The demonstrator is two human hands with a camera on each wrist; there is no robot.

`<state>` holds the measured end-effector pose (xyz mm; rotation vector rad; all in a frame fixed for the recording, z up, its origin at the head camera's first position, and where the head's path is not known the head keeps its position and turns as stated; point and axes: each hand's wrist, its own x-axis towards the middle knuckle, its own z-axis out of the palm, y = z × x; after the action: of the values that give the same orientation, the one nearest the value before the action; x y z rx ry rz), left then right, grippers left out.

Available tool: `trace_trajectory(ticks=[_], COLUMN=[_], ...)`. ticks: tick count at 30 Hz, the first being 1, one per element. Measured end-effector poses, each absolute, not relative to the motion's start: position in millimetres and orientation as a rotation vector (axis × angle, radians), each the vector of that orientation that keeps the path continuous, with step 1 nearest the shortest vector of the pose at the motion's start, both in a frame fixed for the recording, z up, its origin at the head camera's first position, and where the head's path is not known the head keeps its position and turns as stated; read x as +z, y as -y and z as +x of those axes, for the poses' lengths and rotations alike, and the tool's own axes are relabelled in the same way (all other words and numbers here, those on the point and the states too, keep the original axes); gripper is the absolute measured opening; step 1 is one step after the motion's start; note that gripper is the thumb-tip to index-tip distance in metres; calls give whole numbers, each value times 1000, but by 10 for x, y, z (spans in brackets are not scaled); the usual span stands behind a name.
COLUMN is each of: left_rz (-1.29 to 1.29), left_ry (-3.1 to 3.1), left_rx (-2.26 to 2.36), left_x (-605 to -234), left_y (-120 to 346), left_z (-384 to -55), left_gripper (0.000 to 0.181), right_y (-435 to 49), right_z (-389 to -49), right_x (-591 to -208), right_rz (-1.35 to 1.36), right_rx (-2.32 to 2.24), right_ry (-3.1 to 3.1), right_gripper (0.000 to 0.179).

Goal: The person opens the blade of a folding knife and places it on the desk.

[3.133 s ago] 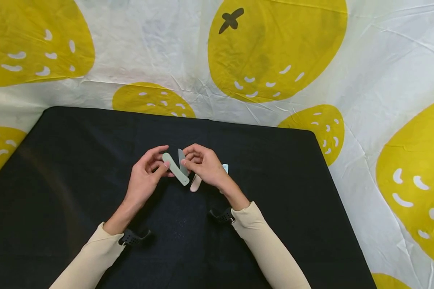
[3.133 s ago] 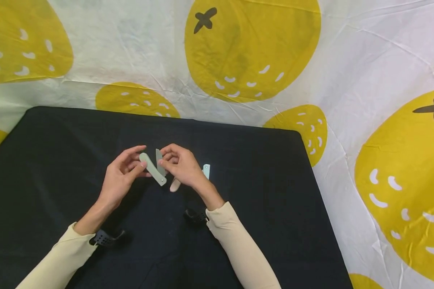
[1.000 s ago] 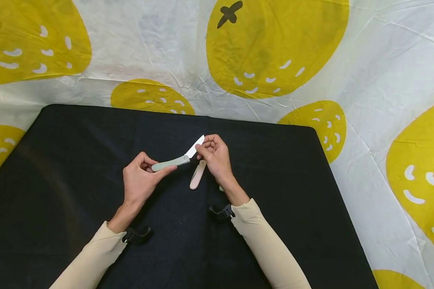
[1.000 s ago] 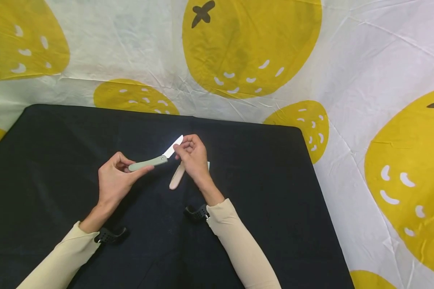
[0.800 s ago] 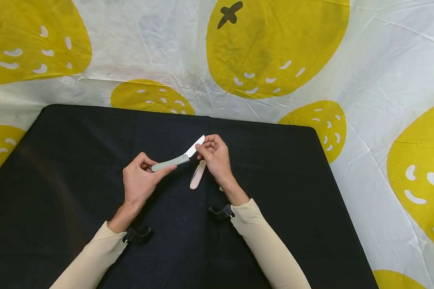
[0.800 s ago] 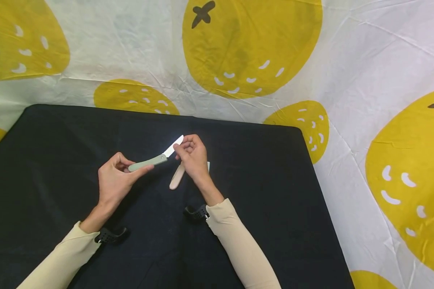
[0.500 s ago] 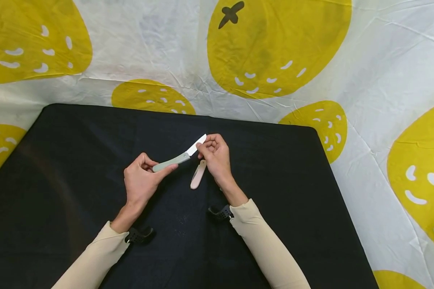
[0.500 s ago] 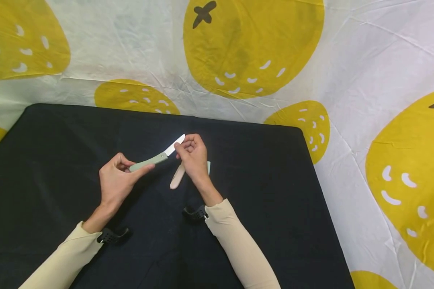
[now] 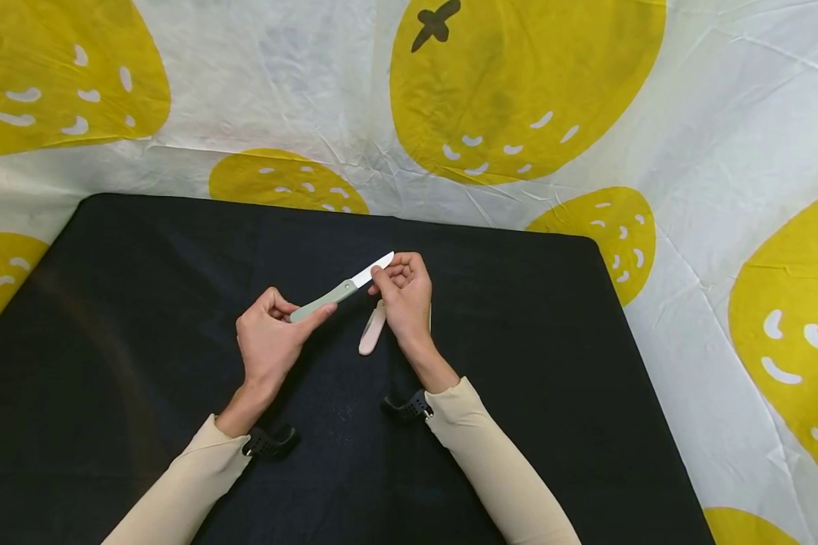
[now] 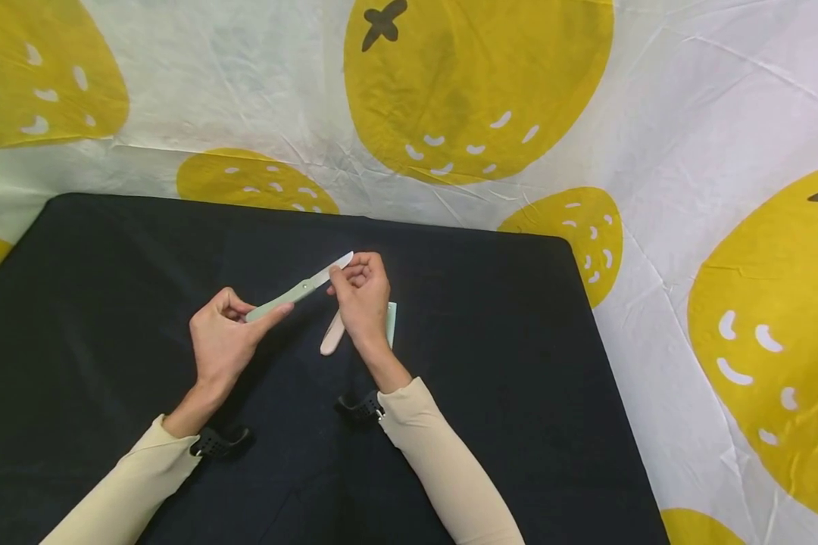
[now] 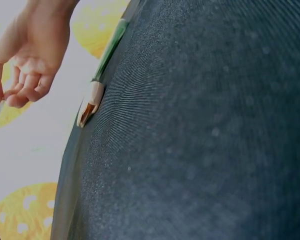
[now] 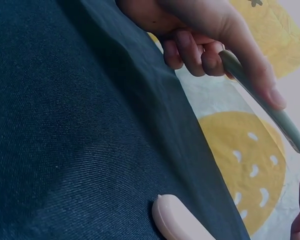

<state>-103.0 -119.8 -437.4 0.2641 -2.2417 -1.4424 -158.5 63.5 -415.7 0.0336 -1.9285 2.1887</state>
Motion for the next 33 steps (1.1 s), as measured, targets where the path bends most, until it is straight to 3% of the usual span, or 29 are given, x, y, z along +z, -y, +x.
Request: trace_trajectory(ticks=[11,20,33], left_rz=[283,114,64], left_ry=[2428,2524,2514], left_rx=[-1480,-1503,-1424], left_x=[-4401,-4343,-4349], left_y=[1202,1257,1345], left_z=[-981,-857,-724], left_gripper=[43,36,32], right_y=[-661,-676,-587], right_z=[-1635,-1760,-1925], right_x=[-4180,-4121,-4083], right_rz=[59,112,298], right_rx=[2198,2092,1965], right_ry=[2009,2164,2499], right_gripper=[21,39,46])
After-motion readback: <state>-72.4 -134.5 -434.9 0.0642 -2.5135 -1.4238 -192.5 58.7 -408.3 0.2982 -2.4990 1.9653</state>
